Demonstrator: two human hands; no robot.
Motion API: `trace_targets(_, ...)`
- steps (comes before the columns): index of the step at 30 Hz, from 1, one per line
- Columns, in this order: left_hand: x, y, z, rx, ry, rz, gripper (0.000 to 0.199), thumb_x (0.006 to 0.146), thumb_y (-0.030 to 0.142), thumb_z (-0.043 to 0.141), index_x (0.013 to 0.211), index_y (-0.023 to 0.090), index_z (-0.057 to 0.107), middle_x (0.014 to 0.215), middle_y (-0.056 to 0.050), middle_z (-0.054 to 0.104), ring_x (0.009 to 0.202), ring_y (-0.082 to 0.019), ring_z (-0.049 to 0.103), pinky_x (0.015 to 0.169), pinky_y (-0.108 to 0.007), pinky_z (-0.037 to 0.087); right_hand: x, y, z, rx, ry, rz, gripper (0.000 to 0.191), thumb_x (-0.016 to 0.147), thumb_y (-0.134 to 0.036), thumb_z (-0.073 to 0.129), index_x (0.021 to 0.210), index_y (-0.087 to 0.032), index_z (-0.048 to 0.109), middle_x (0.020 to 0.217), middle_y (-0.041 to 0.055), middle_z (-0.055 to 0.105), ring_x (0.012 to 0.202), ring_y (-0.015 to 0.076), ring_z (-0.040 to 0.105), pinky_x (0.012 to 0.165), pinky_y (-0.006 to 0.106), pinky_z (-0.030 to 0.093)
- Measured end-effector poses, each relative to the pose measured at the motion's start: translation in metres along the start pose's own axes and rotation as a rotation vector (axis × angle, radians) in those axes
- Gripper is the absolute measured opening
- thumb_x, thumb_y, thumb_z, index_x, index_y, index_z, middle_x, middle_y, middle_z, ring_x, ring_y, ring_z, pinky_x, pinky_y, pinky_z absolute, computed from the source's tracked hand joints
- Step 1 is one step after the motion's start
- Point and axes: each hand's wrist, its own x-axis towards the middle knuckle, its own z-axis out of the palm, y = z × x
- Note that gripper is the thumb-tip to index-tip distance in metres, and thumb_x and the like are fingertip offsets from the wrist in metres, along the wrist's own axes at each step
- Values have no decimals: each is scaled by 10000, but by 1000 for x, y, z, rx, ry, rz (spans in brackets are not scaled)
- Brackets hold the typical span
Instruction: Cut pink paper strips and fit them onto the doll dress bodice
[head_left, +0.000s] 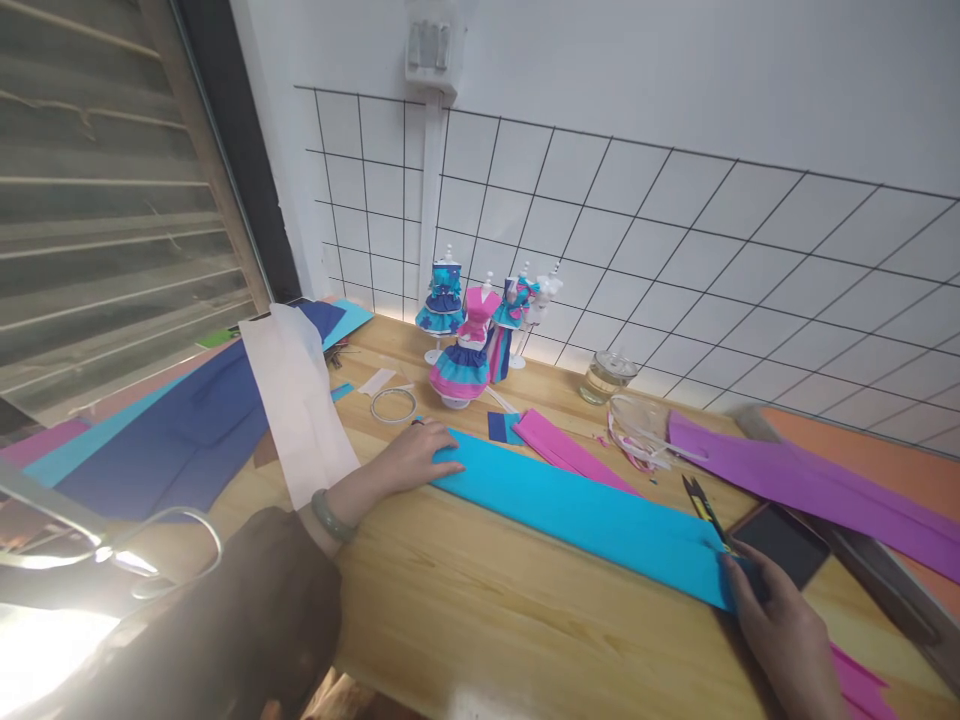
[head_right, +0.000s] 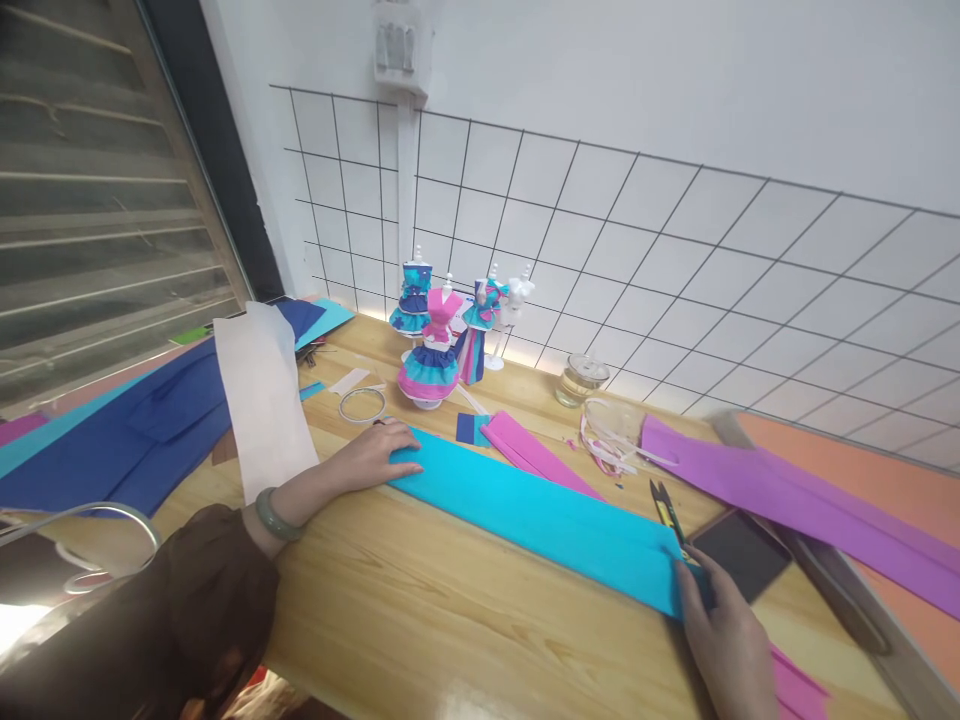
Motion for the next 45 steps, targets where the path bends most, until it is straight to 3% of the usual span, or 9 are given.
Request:
trace_targets(5, 0, -5, 2, 61, -14, -34, 424, 777, 510, 551, 1057, 199, 613, 991, -68, 614, 962, -219, 536, 836, -326, 389, 1, -7, -5, 22, 66, -43, 498, 806, -456, 372, 1152, -153, 562, 1053, 154, 645, 985, 351, 600, 770, 431, 494)
trace_targets(12, 3, -10, 4, 104, -16, -8, 217, 830, 349, 526, 798, 179, 658, 787, -56, 600, 829, -195, 537, 757, -307, 396, 16, -9, -8, 10, 16, -40, 512, 818, -453, 333, 1197, -168, 527, 1073, 169, 629, 973, 341, 603, 752, 396, 485)
trace_targets(20, 12, -15, 5, 183, 233, -83, 289, 890, 209, 391, 1090, 181, 597, 1013, -90, 575, 990, -218, 492, 856, -357, 394, 40, -12, 1, -16, -60, 10, 540, 827, -452, 337, 1226, -134, 514, 915, 155, 656, 865, 316, 631, 714, 366, 463)
trace_targets(25, 11, -11, 6, 130, 273, -27, 332, 878, 262, 430, 1183, 188, 536, 1143, -101, 542, 1091, -237, 455, 925, -392, 374, 53, -14, 11, -109, -59, -14, 480, 835, -389, 350, 1188, -125, 540, 928, 157, 658, 848, 304, 627, 679, 368, 463)
trace_targets(28, 8, -5, 5, 86, 189, 54, 336, 869, 359, 458, 1140, 191, 566, 1125, -96, 555, 1097, -238, 457, 931, -382, 372, 52, -25, 13, -226, 57, -197, 423, 836, -339, 364, 1117, -109, 582, 1002, 176, 632, 935, 316, 592, 752, 412, 457)
trace_targets(31, 6, -2, 8, 37, 70, 115, 377, 831, 450, 504, 1107, 209, 593, 1113, -83, 570, 1100, -238, 462, 932, -370, 371, 36, -55, 13, -214, 152, -498, 376, 853, -323, 386, 1093, -113, 585, 1077, 179, 603, 1046, 310, 542, 861, 447, 429)
trace_targets(34, 4, -1, 12, 28, -18, 125, 428, 782, 510, 546, 1097, 226, 607, 1126, -78, 572, 1110, -245, 466, 944, -379, 358, 9, -92, 19, -123, -70, -902, 350, 851, -309, 450, 1151, -160, 551, 1136, 140, 596, 1058, 251, 550, 896, 396, 441)
trace_targets(36, 2, -2, 14, 43, -54, 117, 440, 765, 527, 559, 1088, 232, 614, 1142, -78, 564, 1111, -248, 470, 948, -383, 352, -6, -110, 25, -154, -147, -1052, 359, 863, -307, 445, 1183, -174, 539, 1142, 134, 605, 1060, 247, 555, 874, 395, 461)
trace_targets(45, -2, -2, 16, 76, -62, 97, 452, 750, 537, 571, 1096, 248, 604, 1192, -72, 545, 1135, -254, 468, 940, -378, 356, -4, -122, 38, -349, -113, -1083, 404, 771, -35, 392, 1089, -172, 601, 1062, 115, 650, 914, 241, 607, 702, 351, 524)
